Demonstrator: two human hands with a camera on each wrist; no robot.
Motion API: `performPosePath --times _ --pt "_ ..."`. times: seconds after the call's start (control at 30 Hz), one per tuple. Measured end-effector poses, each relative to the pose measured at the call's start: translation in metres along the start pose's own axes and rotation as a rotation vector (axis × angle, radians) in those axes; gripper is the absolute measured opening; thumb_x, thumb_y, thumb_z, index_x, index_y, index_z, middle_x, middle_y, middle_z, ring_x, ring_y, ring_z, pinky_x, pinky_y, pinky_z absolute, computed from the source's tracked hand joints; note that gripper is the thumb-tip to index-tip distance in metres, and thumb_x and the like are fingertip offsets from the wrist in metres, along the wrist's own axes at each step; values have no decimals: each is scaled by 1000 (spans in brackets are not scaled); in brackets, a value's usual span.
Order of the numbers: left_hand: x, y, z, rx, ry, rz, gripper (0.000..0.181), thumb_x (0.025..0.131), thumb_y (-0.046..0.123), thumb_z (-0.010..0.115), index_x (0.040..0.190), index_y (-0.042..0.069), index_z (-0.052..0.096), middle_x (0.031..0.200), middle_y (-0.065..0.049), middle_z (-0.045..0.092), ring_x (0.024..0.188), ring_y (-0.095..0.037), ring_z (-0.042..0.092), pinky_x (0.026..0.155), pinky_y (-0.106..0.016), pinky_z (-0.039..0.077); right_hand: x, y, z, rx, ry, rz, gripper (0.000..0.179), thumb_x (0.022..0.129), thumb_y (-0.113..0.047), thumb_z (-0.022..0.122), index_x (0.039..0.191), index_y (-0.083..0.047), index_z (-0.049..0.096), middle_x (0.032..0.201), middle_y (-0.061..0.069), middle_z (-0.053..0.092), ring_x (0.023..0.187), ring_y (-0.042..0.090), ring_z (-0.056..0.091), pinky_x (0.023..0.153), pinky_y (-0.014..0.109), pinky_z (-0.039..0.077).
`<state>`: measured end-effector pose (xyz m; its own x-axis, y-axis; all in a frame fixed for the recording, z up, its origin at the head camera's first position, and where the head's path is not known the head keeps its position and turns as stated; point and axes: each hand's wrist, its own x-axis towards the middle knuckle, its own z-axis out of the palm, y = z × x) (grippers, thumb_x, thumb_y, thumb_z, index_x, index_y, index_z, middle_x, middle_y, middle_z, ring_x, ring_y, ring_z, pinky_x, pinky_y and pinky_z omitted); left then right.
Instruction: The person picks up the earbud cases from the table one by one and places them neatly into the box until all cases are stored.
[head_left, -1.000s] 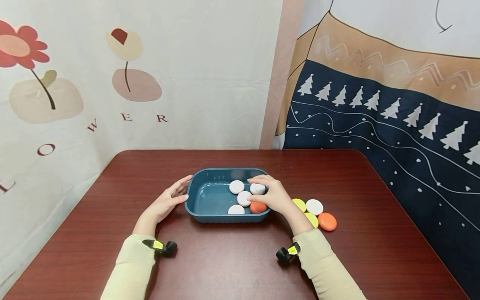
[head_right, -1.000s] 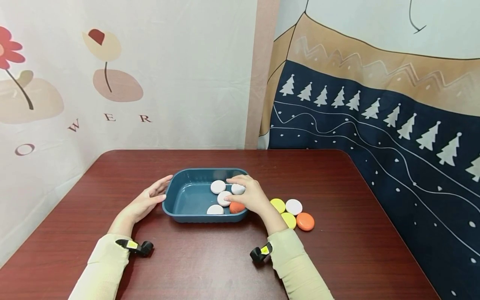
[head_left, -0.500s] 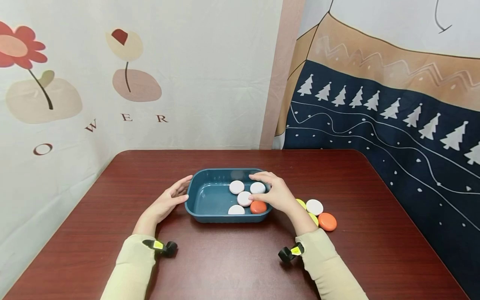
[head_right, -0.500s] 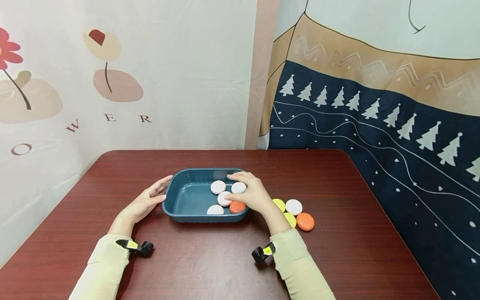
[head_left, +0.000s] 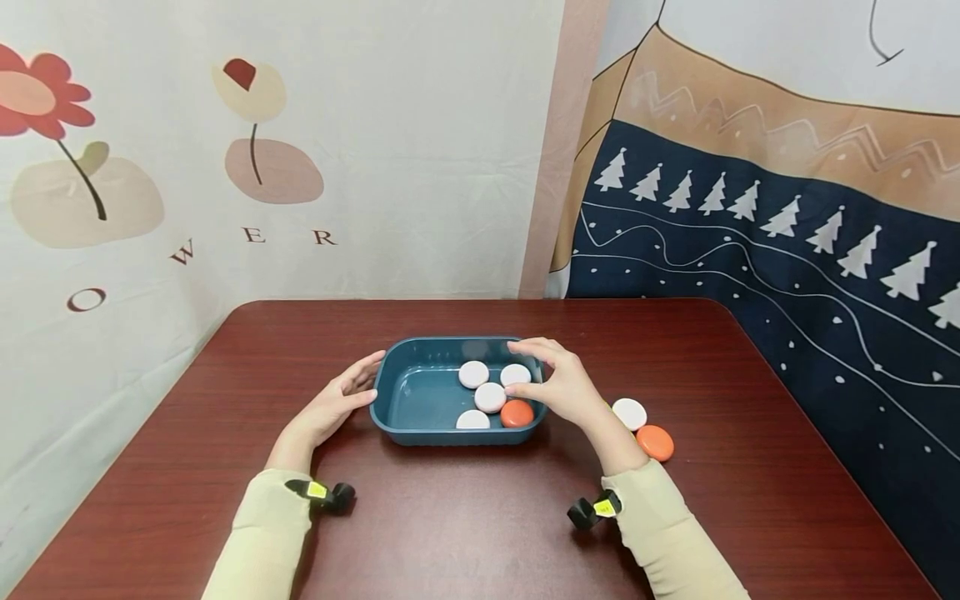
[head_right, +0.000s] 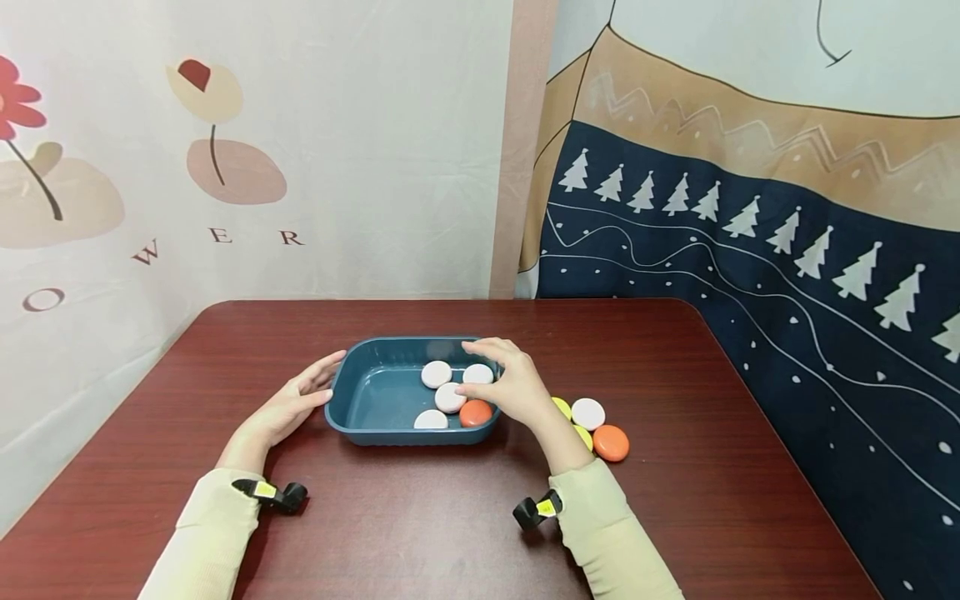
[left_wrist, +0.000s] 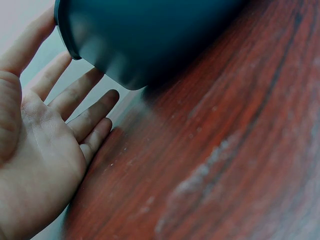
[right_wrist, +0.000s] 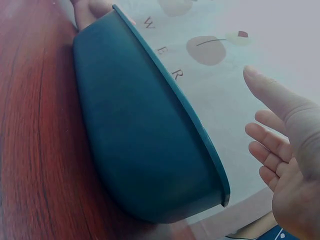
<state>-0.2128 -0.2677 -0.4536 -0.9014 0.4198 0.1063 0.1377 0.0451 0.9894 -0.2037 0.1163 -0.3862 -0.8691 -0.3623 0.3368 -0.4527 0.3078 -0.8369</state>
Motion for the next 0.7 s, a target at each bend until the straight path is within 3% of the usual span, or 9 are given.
performPosePath --times 0.17,0.33,0.57,0.7 --pt "0 0 0 3 1 -3 64 96 1 53 152 7 23 151 -21 26 131 -16 34 98 -20 35 -4 2 -6 -26 29 -74 60 70 -20 87 126 -11 65 123 2 61 117 19 49 95 52 40" --pt "0 1 1 1 -1 -3 64 95 2 53 152 7 23 151 -22 26 131 -17 34 98 -20 35 -8 2 -14 -63 44 -54 60 71 -22 86 127 -15 64 122 -3 60 117 16 48 97 50 38" --pt "0 0 1 -5 0 -5 64 95 3 54 152 7 23 152 -22 24 131 -17 34 98 -20 35 -16 5 -25 -91 42 -54 62 72 -17 86 129 -10 62 124 -2 60 118 18 48 96 56 38" --pt "0 -1 0 -1 0 -11 64 96 3 54 152 8 23 152 -21 24 132 -18 33 98 -20 35 -21 7 -30 -128 46 -64 62 71 -19 86 128 -13 63 124 -1 60 117 18 48 95 51 41"
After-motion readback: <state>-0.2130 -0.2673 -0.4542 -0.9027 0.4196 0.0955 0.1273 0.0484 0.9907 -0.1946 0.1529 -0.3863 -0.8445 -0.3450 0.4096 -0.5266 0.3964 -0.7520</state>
